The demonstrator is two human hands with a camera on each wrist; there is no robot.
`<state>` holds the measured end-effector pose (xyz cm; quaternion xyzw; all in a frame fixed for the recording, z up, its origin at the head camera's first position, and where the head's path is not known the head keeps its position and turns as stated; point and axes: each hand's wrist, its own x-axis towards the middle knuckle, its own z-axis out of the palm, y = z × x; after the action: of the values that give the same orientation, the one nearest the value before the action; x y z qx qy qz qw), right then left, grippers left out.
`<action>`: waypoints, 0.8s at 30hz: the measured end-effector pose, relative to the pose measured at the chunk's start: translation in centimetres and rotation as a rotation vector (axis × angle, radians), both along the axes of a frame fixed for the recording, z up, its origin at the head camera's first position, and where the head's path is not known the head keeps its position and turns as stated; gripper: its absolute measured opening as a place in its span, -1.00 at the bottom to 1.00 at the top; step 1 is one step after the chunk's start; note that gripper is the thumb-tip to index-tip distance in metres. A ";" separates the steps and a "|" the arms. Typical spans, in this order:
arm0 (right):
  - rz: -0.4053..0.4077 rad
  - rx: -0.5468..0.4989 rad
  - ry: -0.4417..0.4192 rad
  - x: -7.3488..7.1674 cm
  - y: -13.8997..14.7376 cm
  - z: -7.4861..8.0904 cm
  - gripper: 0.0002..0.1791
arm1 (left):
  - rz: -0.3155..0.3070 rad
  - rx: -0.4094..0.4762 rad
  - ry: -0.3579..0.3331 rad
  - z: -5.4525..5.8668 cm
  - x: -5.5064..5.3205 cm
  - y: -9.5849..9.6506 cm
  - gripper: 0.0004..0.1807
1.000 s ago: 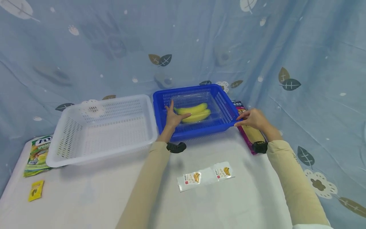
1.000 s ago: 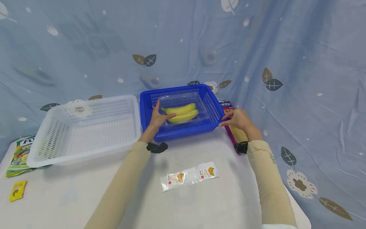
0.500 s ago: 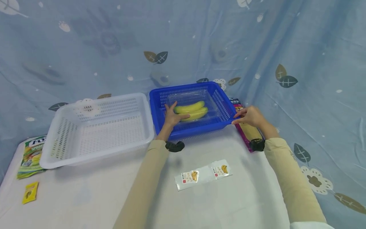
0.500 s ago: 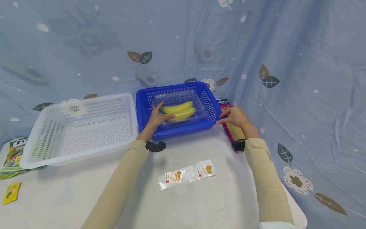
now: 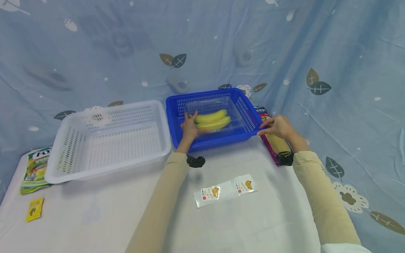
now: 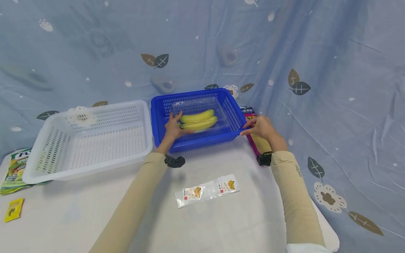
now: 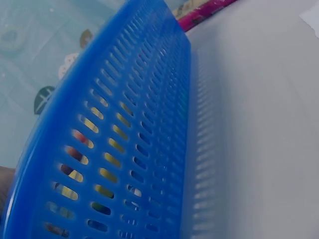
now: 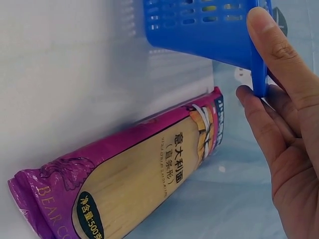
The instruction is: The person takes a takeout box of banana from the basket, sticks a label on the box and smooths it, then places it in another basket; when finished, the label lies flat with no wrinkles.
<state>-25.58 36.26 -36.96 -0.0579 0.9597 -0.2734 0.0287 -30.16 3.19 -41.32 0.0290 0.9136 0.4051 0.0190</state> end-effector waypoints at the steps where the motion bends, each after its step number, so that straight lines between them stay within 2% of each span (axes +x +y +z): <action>1: -0.003 0.001 -0.001 0.0 0.0 0.0 -0.60 | 0.005 -0.002 0.015 0.0 0.0 0.0 0.15; 8: -0.037 0.004 -0.020 0.1 -0.3 0.1 -0.55 | 0.028 0.018 0.104 0.2 0.1 0.3 0.04; 12: -0.039 -0.001 -0.021 0.1 -0.3 0.0 -0.54 | 0.025 0.147 0.123 0.3 0.2 0.4 -0.10; 18: -0.062 -0.045 -0.043 0.1 0.1 -0.2 -0.47 | 0.019 0.351 0.166 0.4 0.2 0.3 -0.43; 21: -0.068 -0.066 -0.050 0.1 0.1 -0.3 -0.44 | 0.022 0.386 0.192 0.4 0.2 0.1 -0.50; 24: -0.059 -0.076 -0.049 0.1 0.0 -0.3 -0.46 | 0.021 0.383 0.214 0.4 0.1 -0.1 -0.52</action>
<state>-25.52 36.25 -37.24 -0.0239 0.9489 -0.3118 0.0419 -30.06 3.09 -40.90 0.0652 0.8170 0.5660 -0.0882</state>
